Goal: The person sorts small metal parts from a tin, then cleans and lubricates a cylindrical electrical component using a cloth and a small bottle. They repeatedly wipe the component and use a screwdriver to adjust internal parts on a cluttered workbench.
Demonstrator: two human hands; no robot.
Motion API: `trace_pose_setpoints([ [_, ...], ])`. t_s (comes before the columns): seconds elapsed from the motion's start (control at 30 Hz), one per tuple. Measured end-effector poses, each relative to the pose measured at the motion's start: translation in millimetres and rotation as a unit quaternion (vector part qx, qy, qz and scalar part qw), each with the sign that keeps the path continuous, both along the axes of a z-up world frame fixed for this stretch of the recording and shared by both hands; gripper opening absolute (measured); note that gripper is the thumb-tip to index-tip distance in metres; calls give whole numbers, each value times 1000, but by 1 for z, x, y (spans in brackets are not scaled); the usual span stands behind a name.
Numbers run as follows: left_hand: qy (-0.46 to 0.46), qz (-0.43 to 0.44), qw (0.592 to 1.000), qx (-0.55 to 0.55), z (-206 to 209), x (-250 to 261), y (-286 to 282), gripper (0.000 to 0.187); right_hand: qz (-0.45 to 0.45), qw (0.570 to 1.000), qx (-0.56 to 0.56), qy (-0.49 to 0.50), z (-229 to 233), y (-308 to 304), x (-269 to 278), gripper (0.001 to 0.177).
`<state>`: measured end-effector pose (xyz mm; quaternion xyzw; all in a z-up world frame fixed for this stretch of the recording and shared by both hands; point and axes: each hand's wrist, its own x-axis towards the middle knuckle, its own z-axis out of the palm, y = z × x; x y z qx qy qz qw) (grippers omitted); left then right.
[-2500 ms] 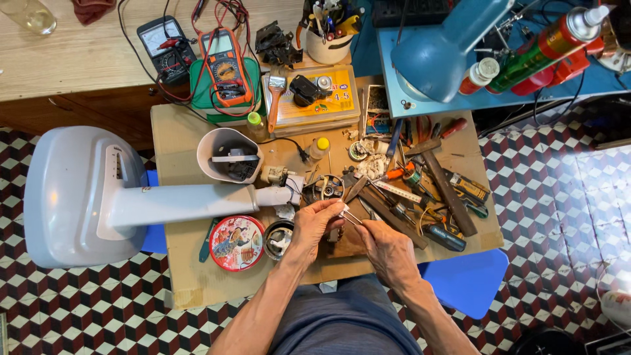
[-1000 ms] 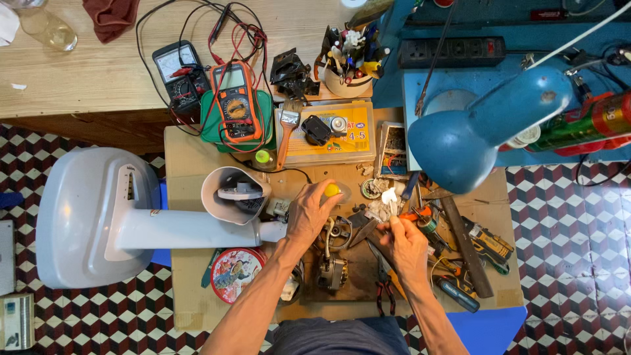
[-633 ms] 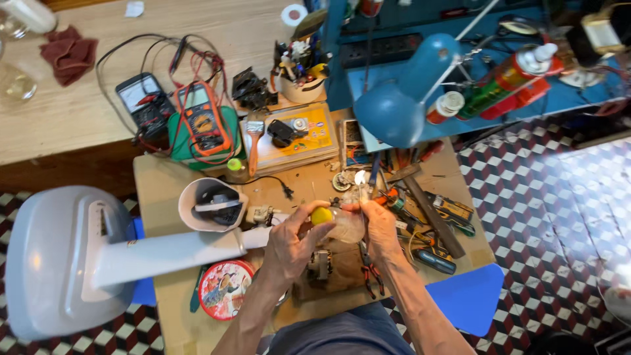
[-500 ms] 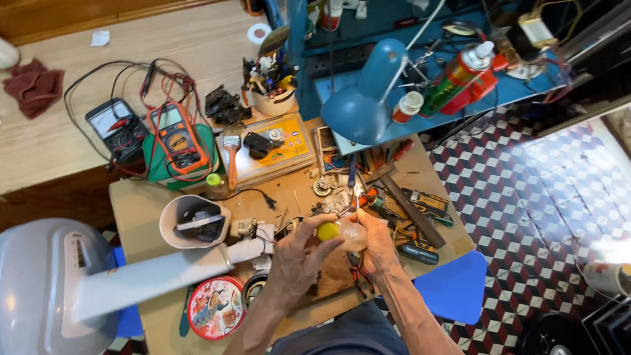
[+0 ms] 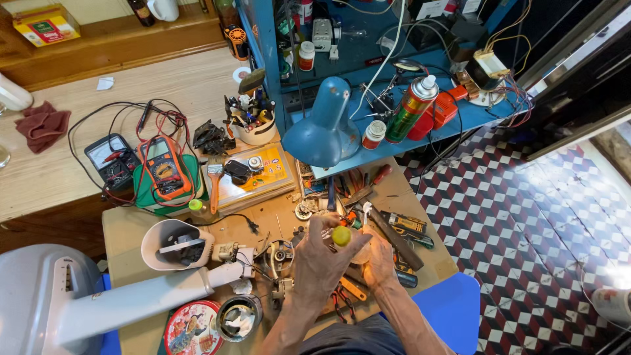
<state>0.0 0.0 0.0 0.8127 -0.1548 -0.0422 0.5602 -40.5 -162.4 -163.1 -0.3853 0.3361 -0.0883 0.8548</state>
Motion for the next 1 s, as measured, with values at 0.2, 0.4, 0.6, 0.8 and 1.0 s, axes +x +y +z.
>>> trace_pose_setpoints([
  [0.2,-214,-91,971,54,25,-5,-3,45,63,998,21,-20,-24,-45,20,23],
  [0.4,-10,60,957,285,12,-2,-25,62,171,985,20,13,-55,-57,35,27],
  [0.6,-81,37,980,176,4,-13,-4,32,213,977,-9,21,-83,-47,58,22],
  [0.8,-39,97,984,145,1,-13,2,55,239,971,-17,19,-84,-41,66,23],
  [1.0,-61,90,989,105,-8,-15,17,39,219,975,-19,37,-51,-27,66,19],
])
